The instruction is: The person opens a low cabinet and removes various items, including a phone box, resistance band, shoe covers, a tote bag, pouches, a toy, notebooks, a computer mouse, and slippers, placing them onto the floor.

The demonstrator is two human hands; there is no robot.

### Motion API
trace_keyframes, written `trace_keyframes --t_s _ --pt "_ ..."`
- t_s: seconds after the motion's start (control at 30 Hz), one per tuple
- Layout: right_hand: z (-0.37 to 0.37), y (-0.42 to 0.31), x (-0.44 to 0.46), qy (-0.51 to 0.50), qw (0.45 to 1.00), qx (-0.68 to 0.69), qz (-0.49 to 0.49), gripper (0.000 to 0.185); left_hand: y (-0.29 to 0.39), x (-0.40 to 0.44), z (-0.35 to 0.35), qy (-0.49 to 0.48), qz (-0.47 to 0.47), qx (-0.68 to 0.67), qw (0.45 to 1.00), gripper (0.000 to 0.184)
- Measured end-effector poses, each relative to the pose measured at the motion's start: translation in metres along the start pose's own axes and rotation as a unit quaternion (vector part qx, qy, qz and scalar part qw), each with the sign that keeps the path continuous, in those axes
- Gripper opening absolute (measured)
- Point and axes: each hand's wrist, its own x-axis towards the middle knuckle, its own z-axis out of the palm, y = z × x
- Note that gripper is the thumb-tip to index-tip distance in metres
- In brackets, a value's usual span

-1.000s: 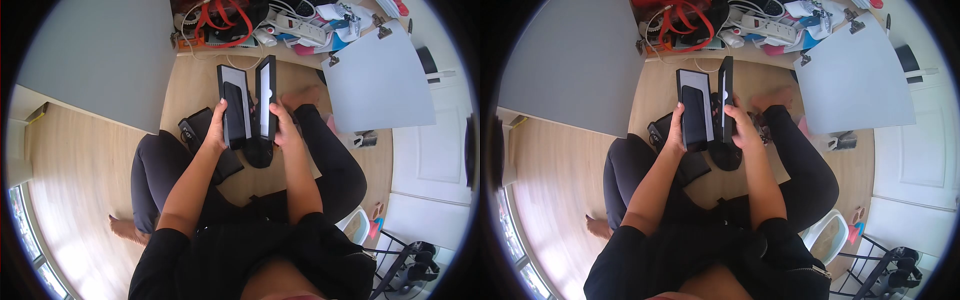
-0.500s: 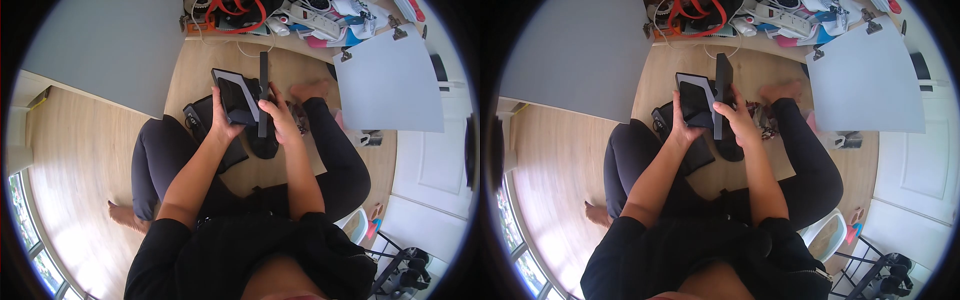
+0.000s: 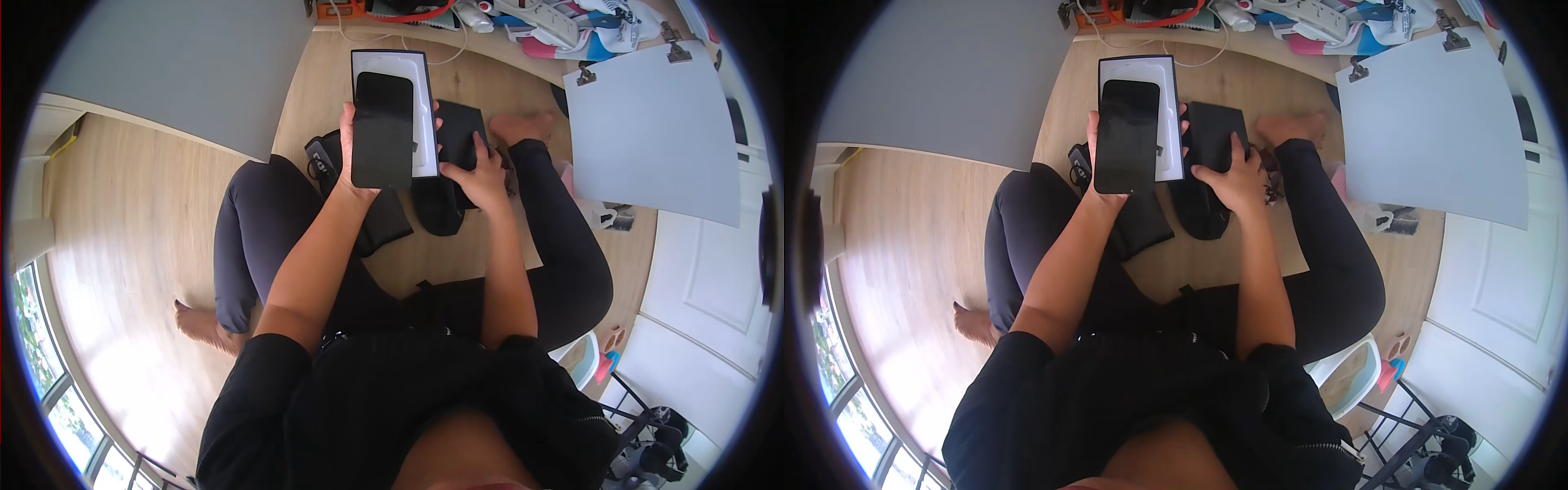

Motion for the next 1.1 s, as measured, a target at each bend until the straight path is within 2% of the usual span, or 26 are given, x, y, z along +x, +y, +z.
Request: trace_keyframes --t_s 0.1,0.13,0.17,0.2,0.23,0.27,0.33,0.37,0.43,0.57,0.63,0.67,0.7,0.77,0.8,0.87,1.1 --pt "0.03 0.015 0.005 -0.052 0.998 0.002 0.038 0.106 0.002 0.0 -0.002 0.007 0.005 0.01 1.0 0.091" --pt "0.034 0.013 0.004 0.044 0.997 -0.047 -0.039 0.091 0.003 0.001 -0.003 0.012 0.007 0.024 1.0 0.091" --pt "0.035 0.013 0.005 0.041 0.997 -0.046 -0.039 0.091 0.004 0.001 -0.004 0.015 0.007 0.024 1.0 0.091" --pt "0.016 -0.011 -0.005 0.098 0.978 0.08 -0.167 0.081 0.004 0.001 -0.005 0.052 0.018 0.033 0.998 0.089" --pt "-0.001 -0.033 -0.013 0.154 0.922 0.203 -0.29 0.071 0.005 0.001 -0.005 0.086 0.028 0.042 0.995 0.087" --pt "-0.011 -0.05 -0.021 0.154 0.923 0.203 -0.289 0.071 0.005 0.001 -0.007 0.086 0.028 0.042 0.995 0.087" --pt "-0.019 -0.076 -0.036 0.09 0.871 0.018 -0.483 0.058 0.005 0.0 -0.013 0.174 0.001 -0.011 0.985 0.09" --pt "-0.006 -0.075 -0.034 0.116 0.862 -0.002 -0.494 0.054 0.005 0.0 -0.016 0.174 0.001 -0.011 0.985 0.09" --pt "0.007 -0.074 -0.035 0.117 0.883 0.033 -0.453 0.042 0.007 0.001 -0.019 0.211 -0.016 0.047 0.976 0.088" --pt "0.004 -0.067 -0.028 0.165 0.882 0.127 -0.422 0.031 0.002 0.003 -0.025 0.301 -0.003 0.046 0.953 0.083" --pt "-0.009 -0.065 -0.028 0.191 0.922 0.206 -0.267 0.019 0.0 0.004 -0.016 0.315 -0.005 0.065 0.947 0.08" --pt "-0.006 -0.054 -0.019 0.211 0.938 0.186 -0.204 0.017 0.0 0.004 -0.02 0.276 -0.025 0.064 0.959 0.079" --pt "-0.006 -0.051 -0.011 0.229 0.913 0.262 -0.215 0.016 0.001 0.004 -0.018 0.238 -0.043 0.063 0.968 0.078" --pt "-0.004 -0.042 -0.001 0.23 0.87 0.389 -0.195 0.018 0.001 0.002 -0.015 0.239 -0.047 0.06 0.968 0.077" --pt "-0.005 -0.04 0.002 0.23 0.87 0.389 -0.197 0.018 0.0 0.001 -0.014 0.223 -0.056 0.06 0.971 0.078" --pt "-0.006 -0.035 0.006 0.199 0.833 0.488 -0.167 0.019 0.0 0.0 -0.012 0.207 -0.064 0.061 0.974 0.078" --pt "-0.007 -0.036 0.009 0.219 0.833 0.48 -0.169 0.018 -0.004 0.0 -0.014 0.196 -0.087 0.056 0.975 0.08"
